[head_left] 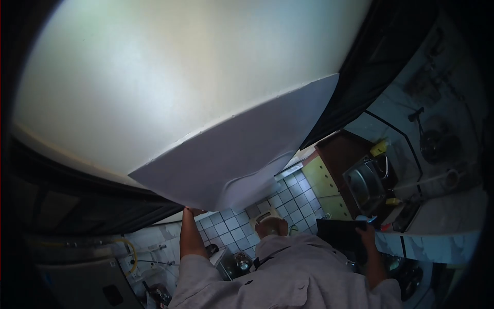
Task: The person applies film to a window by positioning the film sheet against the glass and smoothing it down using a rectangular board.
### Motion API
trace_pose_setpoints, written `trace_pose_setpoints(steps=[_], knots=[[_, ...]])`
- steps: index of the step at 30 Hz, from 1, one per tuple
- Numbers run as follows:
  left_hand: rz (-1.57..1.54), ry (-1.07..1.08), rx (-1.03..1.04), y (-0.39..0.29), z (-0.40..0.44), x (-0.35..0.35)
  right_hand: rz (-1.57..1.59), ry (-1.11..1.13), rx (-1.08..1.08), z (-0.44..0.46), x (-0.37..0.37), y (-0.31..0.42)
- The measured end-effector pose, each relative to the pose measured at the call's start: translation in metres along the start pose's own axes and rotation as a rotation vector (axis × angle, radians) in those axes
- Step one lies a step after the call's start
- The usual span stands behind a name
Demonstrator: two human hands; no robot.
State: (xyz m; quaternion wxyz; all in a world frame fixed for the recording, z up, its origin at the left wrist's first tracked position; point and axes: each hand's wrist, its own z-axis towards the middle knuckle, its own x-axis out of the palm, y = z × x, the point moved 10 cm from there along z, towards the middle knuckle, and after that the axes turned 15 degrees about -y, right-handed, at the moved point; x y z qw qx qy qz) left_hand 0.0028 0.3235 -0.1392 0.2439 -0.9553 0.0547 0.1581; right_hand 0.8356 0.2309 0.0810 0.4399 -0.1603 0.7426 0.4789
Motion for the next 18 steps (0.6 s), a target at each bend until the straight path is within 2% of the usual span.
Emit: trace_pose_setpoints(steps=[3,6,9,12,18], knots=[[0.231,-0.114,0.141,0.005,0.024,0.005,-0.17,-0.2,-0.156,0.002,-0.01,-0.03],[0.409,-0.212,0.223,0.014,0.041,0.015,-0.143,-0.161,-0.122,0.0,-0.012,-0.039],[0.493,-0.277,0.251,0.019,0.053,0.021,-0.186,-0.002,0.058,-0.008,-0.015,-0.033],[0.498,-0.314,0.27,0.015,0.06,0.02,-0.174,-0.136,-0.086,-0.005,-0.017,-0.024],[0.295,-0.339,0.323,0.003,0.064,-0.005,-0.211,-0.081,-0.059,0.002,-0.006,-0.007]])
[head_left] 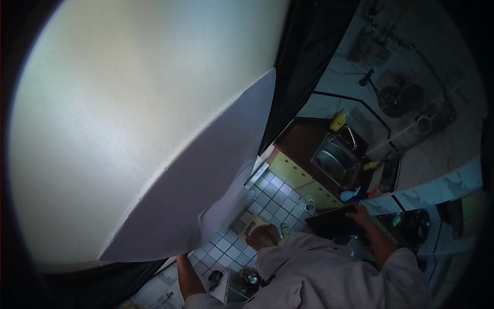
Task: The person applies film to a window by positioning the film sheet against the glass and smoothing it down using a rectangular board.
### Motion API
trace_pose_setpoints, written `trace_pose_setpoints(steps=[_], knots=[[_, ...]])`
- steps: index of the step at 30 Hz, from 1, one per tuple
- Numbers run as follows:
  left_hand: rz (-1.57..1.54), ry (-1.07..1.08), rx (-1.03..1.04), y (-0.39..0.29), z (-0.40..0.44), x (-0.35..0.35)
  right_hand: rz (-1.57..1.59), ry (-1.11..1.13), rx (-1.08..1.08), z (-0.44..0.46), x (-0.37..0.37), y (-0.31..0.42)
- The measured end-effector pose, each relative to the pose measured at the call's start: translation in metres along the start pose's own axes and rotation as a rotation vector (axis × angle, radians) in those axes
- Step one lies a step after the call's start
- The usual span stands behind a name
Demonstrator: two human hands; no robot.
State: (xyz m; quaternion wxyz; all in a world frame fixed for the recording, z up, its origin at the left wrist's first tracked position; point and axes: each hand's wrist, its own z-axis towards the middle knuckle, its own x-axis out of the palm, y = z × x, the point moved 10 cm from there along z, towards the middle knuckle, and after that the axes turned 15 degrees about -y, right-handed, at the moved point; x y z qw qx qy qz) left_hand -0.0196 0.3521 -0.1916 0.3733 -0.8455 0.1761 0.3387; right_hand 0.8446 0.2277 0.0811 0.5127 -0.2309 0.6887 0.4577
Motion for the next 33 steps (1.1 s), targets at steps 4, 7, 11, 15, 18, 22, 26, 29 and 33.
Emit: trace_pose_setpoints(steps=[4,7,11,15,18,22,26,29,33], knots=[[-0.337,-0.028,-0.018,-0.007,0.002,-0.035,0.053,-0.021,0.023,0.004,0.005,0.0],[-0.596,-0.036,-0.017,-0.016,-0.002,-0.063,0.052,-0.029,0.004,0.008,0.01,0.006],[-0.851,-0.023,0.02,-0.028,-0.009,-0.088,0.033,-0.039,-0.036,0.01,0.019,0.004],[-1.017,0.002,0.075,-0.041,-0.02,-0.101,0.073,-0.041,-0.022,0.009,0.028,0.004],[-1.098,0.027,0.097,-0.044,-0.028,-0.104,0.072,-0.061,-0.08,0.005,0.024,0.017],[-1.183,0.043,0.096,-0.035,-0.043,-0.103,0.124,0.091,0.105,-0.001,0.023,0.023],[-1.284,0.041,0.1,-0.035,-0.049,-0.091,0.118,0.022,0.149,-0.006,0.021,0.01],[-1.375,0.031,0.116,-0.043,-0.049,-0.085,0.133,0.026,0.119,0.0,0.037,-0.015],[-1.518,0.063,0.136,-0.042,-0.043,-0.078,0.141,-0.073,0.122,0.001,0.029,-0.012]])
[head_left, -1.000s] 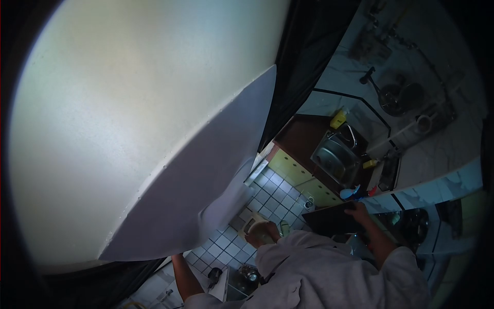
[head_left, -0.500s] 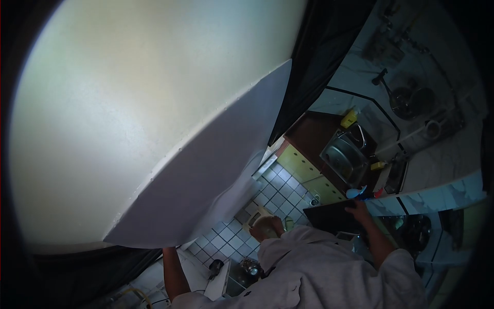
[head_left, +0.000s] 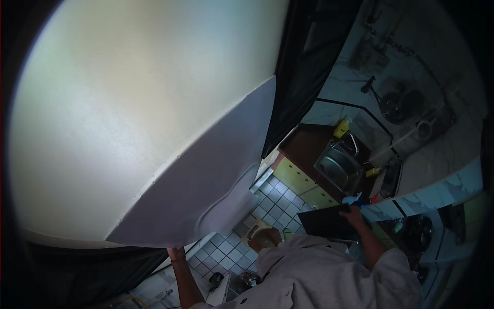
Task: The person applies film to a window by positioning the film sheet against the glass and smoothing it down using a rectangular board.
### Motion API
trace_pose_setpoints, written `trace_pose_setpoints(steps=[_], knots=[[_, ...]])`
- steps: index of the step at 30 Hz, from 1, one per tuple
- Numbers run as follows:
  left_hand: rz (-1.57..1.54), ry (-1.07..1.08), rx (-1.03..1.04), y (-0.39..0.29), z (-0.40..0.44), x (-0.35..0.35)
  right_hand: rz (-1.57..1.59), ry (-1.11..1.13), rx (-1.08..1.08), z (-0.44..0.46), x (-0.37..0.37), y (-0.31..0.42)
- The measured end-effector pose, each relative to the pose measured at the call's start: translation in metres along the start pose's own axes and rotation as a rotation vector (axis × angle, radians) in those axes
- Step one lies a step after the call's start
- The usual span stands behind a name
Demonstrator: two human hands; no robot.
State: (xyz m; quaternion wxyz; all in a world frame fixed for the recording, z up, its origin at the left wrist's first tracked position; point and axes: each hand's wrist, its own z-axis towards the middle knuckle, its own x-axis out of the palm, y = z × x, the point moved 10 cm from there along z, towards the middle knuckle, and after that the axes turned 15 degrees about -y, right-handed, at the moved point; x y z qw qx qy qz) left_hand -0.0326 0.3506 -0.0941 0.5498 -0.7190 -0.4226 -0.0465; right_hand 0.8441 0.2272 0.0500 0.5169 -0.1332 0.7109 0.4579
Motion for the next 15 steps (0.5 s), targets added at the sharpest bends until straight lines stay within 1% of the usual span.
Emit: trace_pose_setpoints(steps=[3,6,9,12,15], knots=[[-0.199,0.076,-0.104,0.006,0.005,0.001,-0.071,-0.071,-0.108,0.004,0.001,0.009],[-0.22,0.008,-0.058,0.002,-0.001,0.019,-0.028,0.063,-0.036,-0.001,0.005,0.017],[0.018,-0.12,0.211,-0.028,-0.014,0.028,-0.089,-0.024,-0.037,-0.002,0.0,0.018],[0.033,-0.349,0.423,-0.05,-0.04,0.042,-0.027,0.051,0.066,-0.013,-0.009,0.038],[-0.342,-0.415,0.173,-0.028,-0.035,0.038,-0.042,0.049,0.008,-0.009,0.001,0.022]])
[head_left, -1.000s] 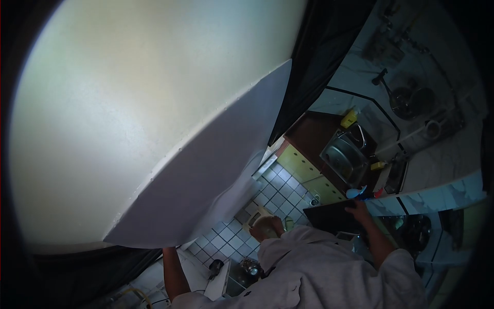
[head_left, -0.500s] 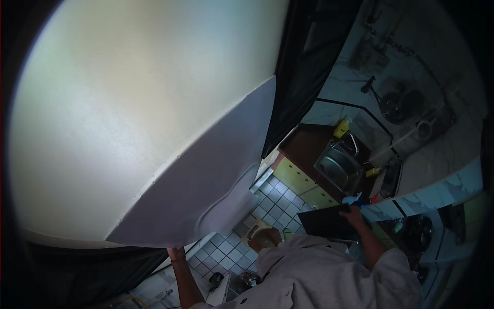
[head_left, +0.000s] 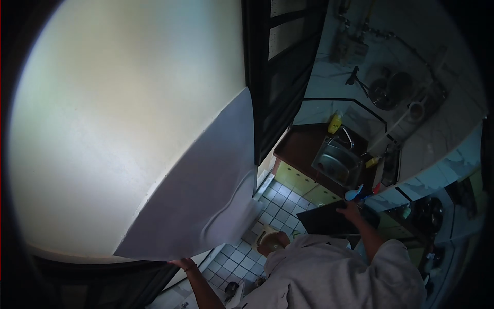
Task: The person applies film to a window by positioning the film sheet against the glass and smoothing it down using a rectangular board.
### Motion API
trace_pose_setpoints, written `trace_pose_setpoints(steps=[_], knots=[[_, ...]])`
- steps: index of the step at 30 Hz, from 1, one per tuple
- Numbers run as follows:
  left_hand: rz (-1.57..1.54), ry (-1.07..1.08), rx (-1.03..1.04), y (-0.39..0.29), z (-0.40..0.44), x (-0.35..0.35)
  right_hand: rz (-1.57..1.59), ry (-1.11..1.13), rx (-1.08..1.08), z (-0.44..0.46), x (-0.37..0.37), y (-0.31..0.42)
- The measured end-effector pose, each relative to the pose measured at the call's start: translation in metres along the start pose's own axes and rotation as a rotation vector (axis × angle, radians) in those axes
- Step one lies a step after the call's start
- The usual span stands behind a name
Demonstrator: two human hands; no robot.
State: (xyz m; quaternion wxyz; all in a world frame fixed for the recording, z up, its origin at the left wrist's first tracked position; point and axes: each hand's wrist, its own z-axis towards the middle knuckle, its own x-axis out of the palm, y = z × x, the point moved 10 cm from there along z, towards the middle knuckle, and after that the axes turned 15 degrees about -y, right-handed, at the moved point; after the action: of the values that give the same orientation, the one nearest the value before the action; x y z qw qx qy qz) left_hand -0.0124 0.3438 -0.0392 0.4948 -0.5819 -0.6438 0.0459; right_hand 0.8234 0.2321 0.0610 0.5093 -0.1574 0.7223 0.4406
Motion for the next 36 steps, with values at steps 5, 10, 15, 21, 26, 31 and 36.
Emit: trace_pose_setpoints(steps=[5,10,15,21,26,31,36], knots=[[0.526,0.267,0.454,-0.023,-0.017,0.019,0.021,-0.039,-0.024,0.006,0.007,-0.021],[0.777,0.238,0.294,-0.01,0.003,0.005,0.05,-0.062,-0.012,0.008,0.006,-0.033],[0.902,0.25,0.244,0.0,0.012,0.001,-0.003,0.017,0.06,0.014,0.009,-0.045],[0.983,0.259,0.226,0.01,0.023,0.004,0.018,-0.074,-0.044,0.011,-0.006,-0.028],[1.031,0.273,0.206,0.017,0.032,0.004,0.02,-0.046,-0.03,0.007,-0.005,-0.033],[1.069,0.281,0.192,0.018,0.038,0.001,0.047,-0.011,0.051,0.001,-0.012,-0.025],[1.104,0.278,0.177,0.021,0.043,-0.007,0.032,0.005,0.119,-0.005,-0.029,-0.007]])
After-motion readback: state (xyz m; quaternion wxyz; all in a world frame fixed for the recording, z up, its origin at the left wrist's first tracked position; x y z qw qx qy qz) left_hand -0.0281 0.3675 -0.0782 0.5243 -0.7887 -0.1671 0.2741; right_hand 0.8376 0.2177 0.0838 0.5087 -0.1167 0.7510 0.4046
